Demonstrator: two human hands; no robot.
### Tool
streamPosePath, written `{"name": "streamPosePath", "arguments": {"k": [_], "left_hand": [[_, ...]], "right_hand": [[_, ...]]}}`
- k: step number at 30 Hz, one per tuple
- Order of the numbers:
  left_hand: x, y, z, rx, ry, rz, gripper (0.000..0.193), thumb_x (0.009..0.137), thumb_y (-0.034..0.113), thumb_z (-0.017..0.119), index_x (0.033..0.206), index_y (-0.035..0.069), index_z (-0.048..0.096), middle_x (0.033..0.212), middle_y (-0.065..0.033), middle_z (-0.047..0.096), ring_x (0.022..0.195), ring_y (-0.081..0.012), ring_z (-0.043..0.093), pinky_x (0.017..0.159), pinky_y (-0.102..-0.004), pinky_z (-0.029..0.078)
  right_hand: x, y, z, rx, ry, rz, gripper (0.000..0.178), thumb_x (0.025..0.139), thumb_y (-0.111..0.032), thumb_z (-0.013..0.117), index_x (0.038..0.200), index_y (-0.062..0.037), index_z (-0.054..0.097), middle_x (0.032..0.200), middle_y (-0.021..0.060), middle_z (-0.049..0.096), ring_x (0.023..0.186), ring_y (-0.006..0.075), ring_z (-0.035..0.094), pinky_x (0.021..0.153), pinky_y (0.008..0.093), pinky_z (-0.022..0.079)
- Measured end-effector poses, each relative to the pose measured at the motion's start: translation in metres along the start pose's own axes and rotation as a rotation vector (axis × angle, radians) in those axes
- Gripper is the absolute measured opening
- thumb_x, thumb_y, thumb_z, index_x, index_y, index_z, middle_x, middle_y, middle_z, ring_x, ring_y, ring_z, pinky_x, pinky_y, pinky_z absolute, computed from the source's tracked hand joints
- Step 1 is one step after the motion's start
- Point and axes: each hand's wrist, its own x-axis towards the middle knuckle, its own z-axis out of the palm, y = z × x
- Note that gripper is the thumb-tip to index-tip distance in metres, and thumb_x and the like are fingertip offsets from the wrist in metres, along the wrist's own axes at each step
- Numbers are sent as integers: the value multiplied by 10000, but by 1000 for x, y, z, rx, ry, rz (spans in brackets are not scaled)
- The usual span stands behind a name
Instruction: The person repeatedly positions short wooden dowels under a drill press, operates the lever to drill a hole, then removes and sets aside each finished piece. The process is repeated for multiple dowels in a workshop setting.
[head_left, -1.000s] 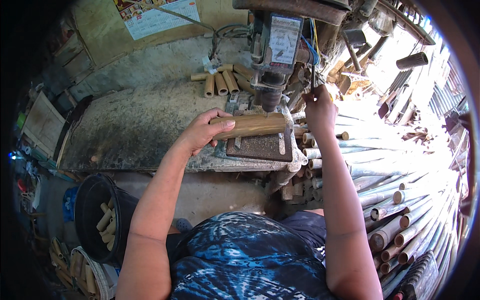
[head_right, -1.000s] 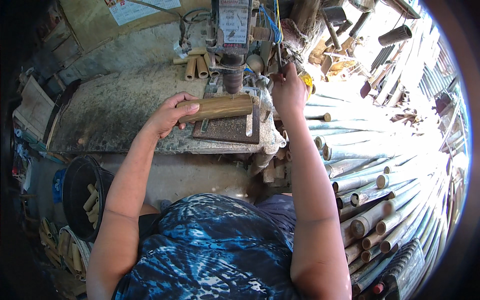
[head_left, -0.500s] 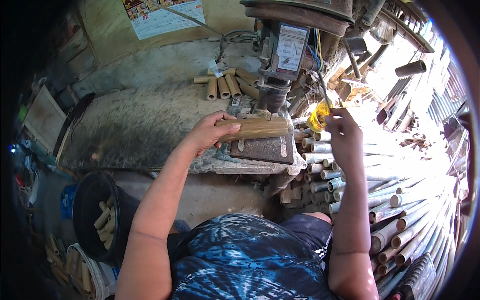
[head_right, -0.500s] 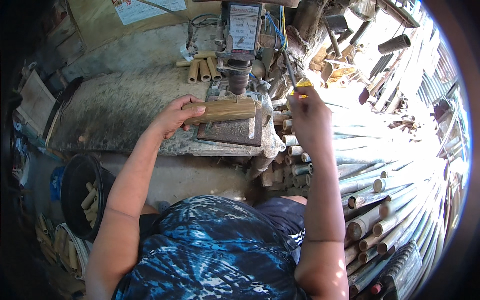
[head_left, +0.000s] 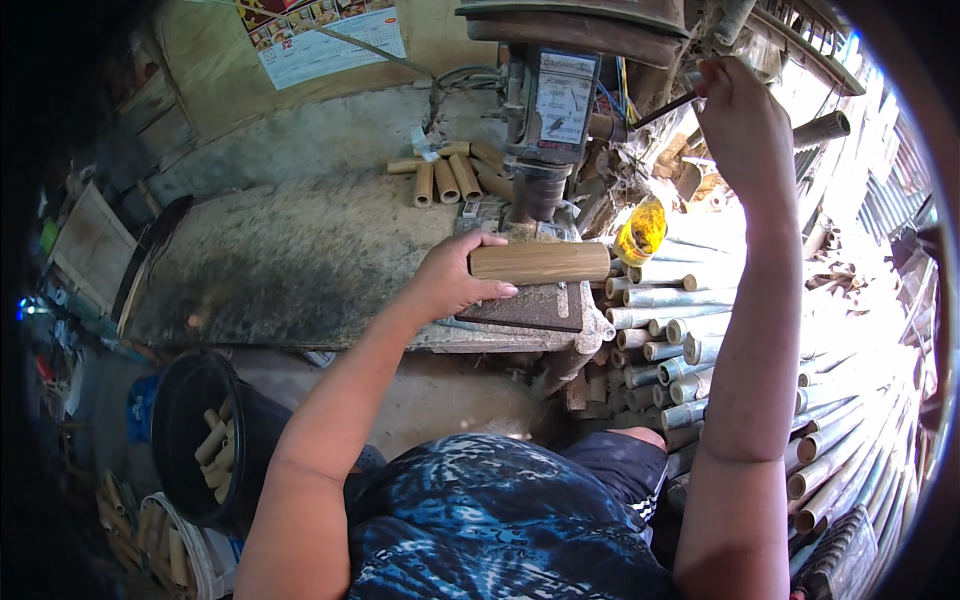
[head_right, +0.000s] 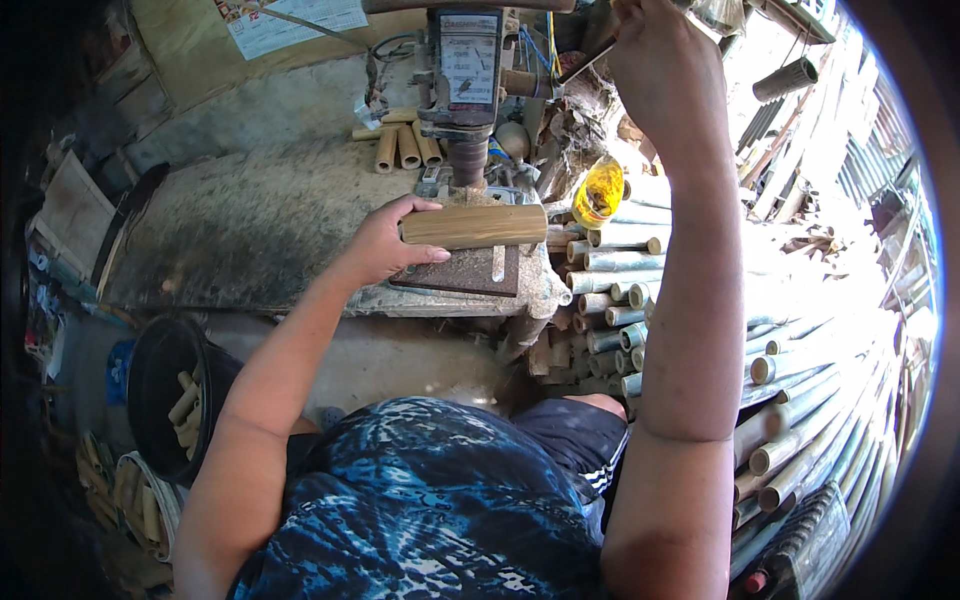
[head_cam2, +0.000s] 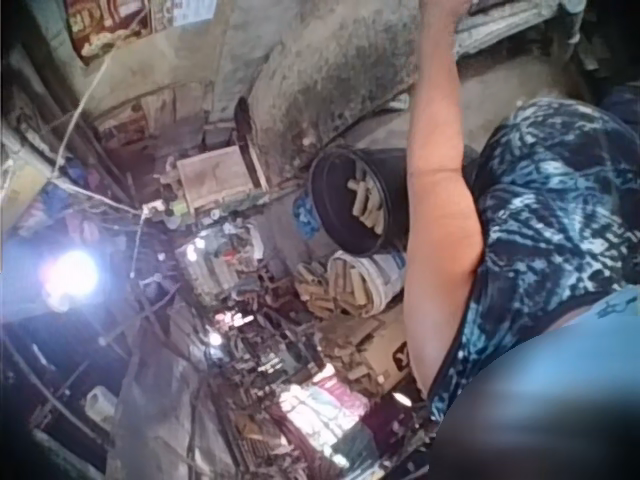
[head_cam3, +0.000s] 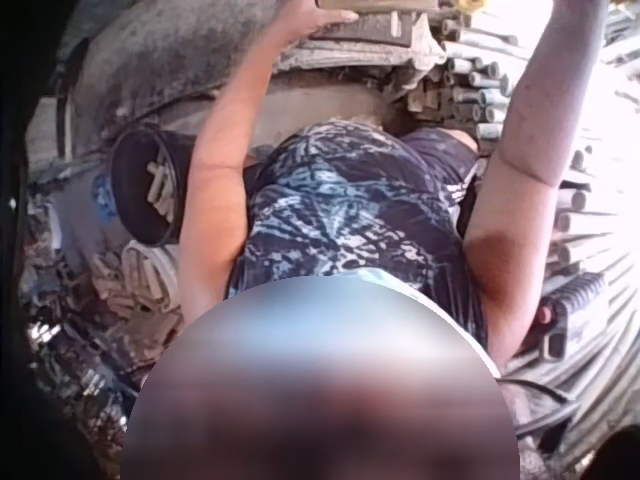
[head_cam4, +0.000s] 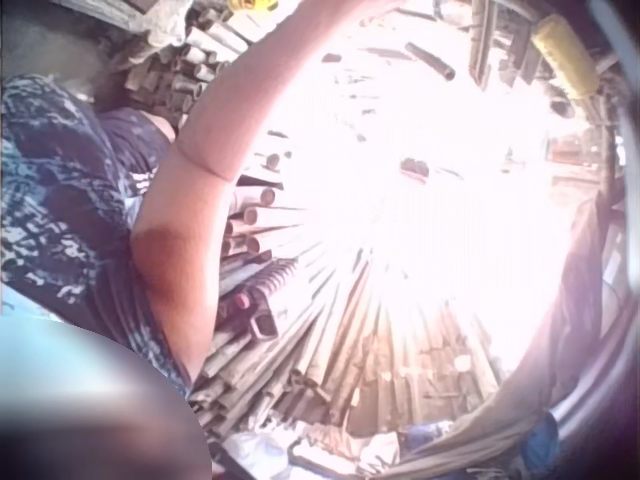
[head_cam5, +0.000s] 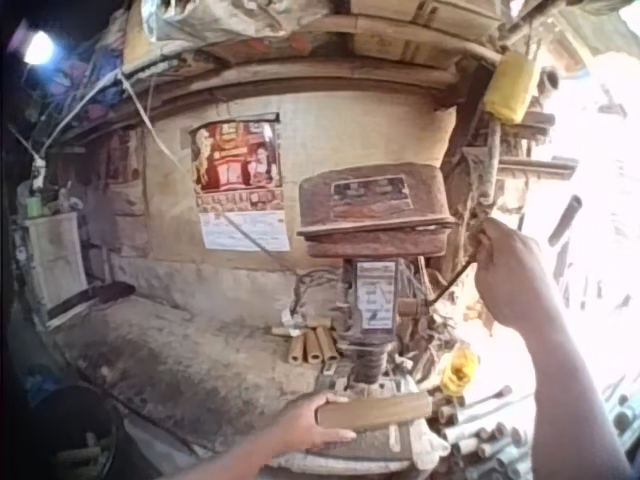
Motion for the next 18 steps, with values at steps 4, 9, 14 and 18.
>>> {"name": "streamPosePath", "arguments": {"k": [4,9,14,18], "left_hand": [[14,8,17,110,5,37,707,679,407,922,1244,73,658,1092,-146,717,973,-266,683,882,-368,523],[19,8,20,60,-15,2,717,684,434,916,1263,94,664,1092,-146,728,988,-262,688,887,-369,526],[18,7,21,59,-7,20,694,709,433,907,1267,99,665,1100,-138,723,999,-243,679,903,-359,520],[17,7,21,72,-25,-17,677,727,413,908,1268,92,656,1114,-121,713,1030,-203,651,934,-347,503]], "right_hand": [[0,3,-1,1,-14,3,308,1011,-249,459,1191,-118,672,1095,105,746,1069,324,693,931,428,519],[-10,-2,-9,-17,-24,1,300,1023,-267,463,1160,-112,681,1056,93,751,1007,311,707,892,414,523],[-51,-10,-13,125,78,-67,190,1023,-217,543,1030,-57,643,806,158,694,754,377,677,708,455,513],[-93,-11,-18,153,55,-47,134,1000,-134,588,1036,-22,653,824,169,694,719,324,693,675,412,520]]}}
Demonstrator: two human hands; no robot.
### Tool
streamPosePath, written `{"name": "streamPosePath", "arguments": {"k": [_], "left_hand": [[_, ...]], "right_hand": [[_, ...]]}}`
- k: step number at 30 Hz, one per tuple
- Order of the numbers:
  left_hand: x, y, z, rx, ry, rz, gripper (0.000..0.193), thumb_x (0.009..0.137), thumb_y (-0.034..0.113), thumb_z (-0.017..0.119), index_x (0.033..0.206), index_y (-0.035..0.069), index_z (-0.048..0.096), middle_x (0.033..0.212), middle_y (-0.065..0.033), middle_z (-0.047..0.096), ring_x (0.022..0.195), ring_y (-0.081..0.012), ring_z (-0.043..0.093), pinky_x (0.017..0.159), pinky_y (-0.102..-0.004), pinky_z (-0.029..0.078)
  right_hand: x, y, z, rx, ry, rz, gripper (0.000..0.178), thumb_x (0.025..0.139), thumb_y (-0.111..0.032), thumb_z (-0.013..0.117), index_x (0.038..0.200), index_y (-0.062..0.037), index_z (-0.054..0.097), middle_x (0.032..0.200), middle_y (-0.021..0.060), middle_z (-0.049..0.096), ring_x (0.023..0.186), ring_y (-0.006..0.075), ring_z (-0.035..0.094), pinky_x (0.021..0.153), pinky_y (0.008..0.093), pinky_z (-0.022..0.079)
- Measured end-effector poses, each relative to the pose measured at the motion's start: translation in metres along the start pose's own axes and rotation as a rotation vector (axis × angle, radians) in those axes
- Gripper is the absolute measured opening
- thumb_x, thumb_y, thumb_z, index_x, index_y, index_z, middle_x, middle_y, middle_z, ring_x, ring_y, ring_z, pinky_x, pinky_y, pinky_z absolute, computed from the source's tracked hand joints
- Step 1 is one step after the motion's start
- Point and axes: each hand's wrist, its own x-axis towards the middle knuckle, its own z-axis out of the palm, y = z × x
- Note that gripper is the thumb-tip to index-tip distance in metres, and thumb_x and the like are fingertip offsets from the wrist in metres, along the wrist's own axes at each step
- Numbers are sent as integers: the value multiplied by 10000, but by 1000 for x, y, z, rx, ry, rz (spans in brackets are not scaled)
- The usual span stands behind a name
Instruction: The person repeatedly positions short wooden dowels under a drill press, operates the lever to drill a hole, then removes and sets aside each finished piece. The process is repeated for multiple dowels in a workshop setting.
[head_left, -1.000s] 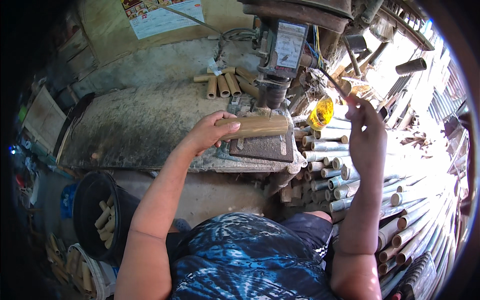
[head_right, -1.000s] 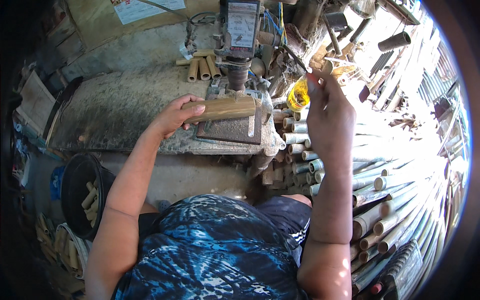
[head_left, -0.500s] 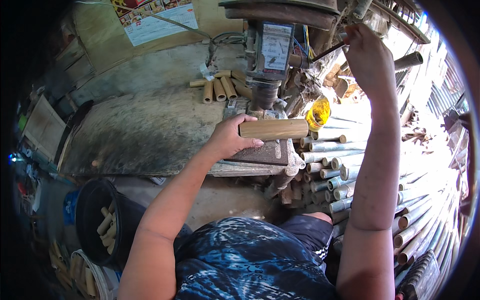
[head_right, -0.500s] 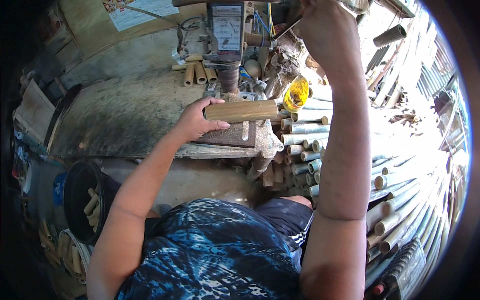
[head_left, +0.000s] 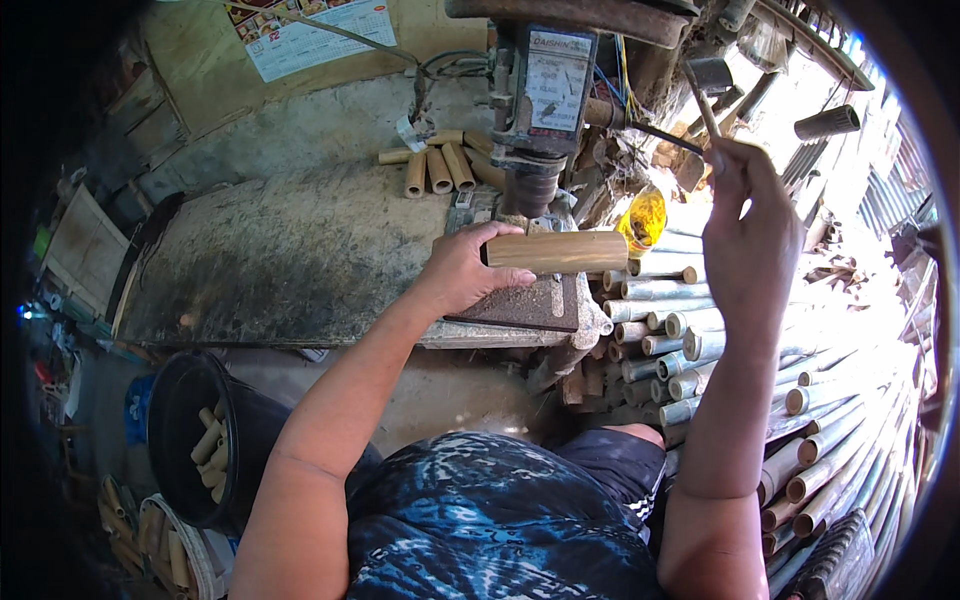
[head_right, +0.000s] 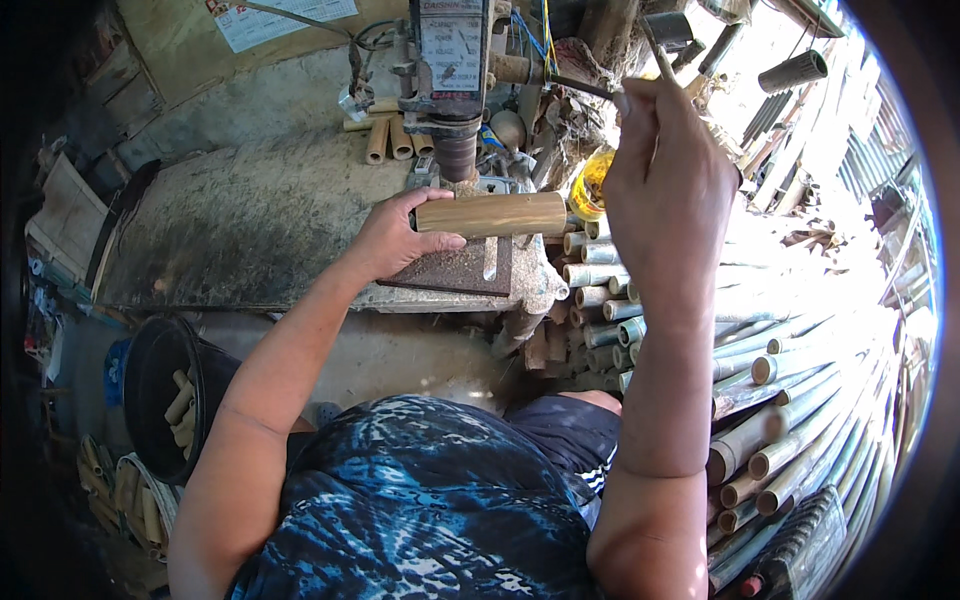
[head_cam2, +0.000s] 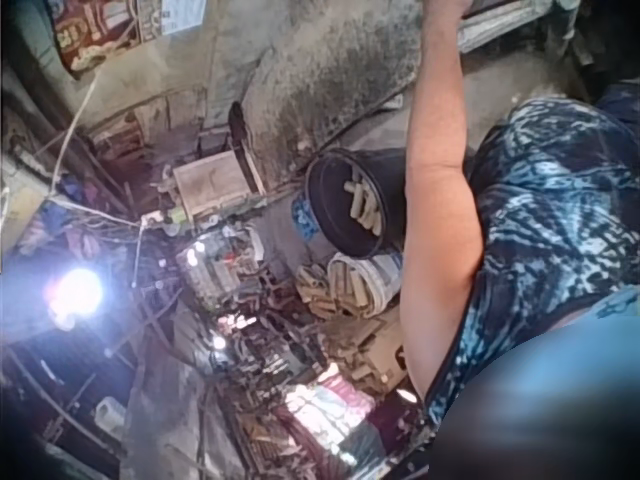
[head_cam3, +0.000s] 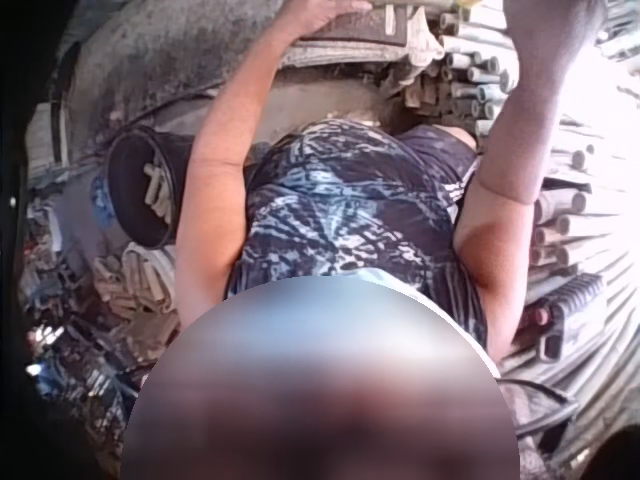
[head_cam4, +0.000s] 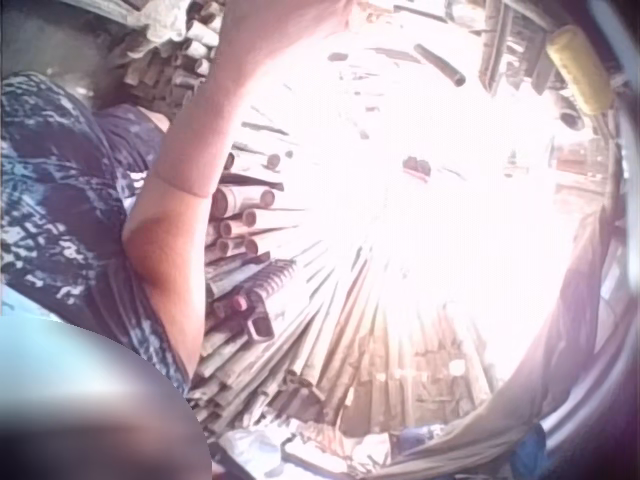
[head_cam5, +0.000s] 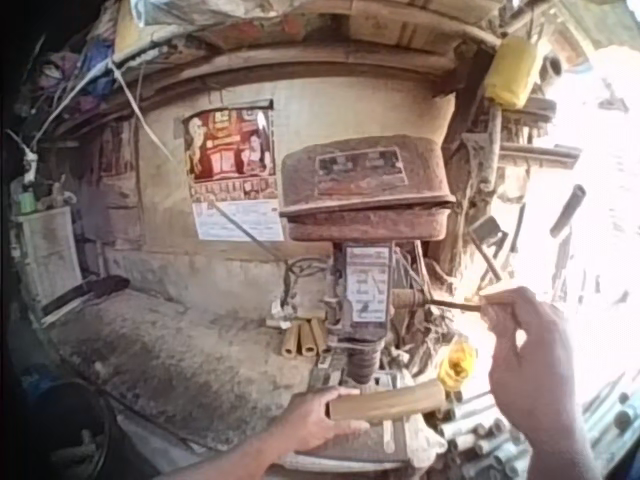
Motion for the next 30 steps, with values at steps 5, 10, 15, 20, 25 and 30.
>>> {"name": "streamPosePath", "arguments": {"k": [5,10,15,20,25,30], "left_hand": [[1,-2,1,31,32,39,714,705,496,891,1267,115,672,1094,-152,729,977,-272,698,881,-375,535],[1,-1,0,-26,-12,-16,660,740,417,901,1272,111,658,1108,-118,709,1016,-192,648,921,-345,508],[0,2,-1,-11,-14,-18,662,742,402,902,1276,101,654,1119,-116,707,1017,-193,649,926,-345,509],[0,1,-1,4,-11,1,671,739,390,905,1280,88,649,1164,-123,698,1052,-203,649,945,-344,505],[1,-3,1,-4,16,53,686,721,369,920,1283,85,647,1211,-133,685,1083,-202,642,968,-337,497],[1,-7,3,-6,40,66,682,718,426,900,1264,93,663,1185,-157,700,1075,-273,669,954,-368,509]], "right_hand": [[-26,-5,3,44,-34,25,110,977,-86,600,1041,-6,641,873,173,703,792,349,695,714,421,530],[-40,-1,5,3,-125,98,152,949,-61,610,1098,-33,620,935,148,700,890,342,673,852,447,487],[-56,9,17,47,-177,130,167,929,-64,618,1096,-61,607,885,116,678,867,320,657,883,456,458],[-63,18,37,47,-286,211,99,910,-98,626,985,-70,569,799,110,649,854,344,641,886,487,437],[-56,38,64,22,-341,249,134,897,-186,660,901,-77,581,778,115,676,857,368,647,871,507,433],[-27,71,121,-50,-455,350,229,842,-291,748,921,-94,659,887,121,737,889,350,693,830,479,477]]}}
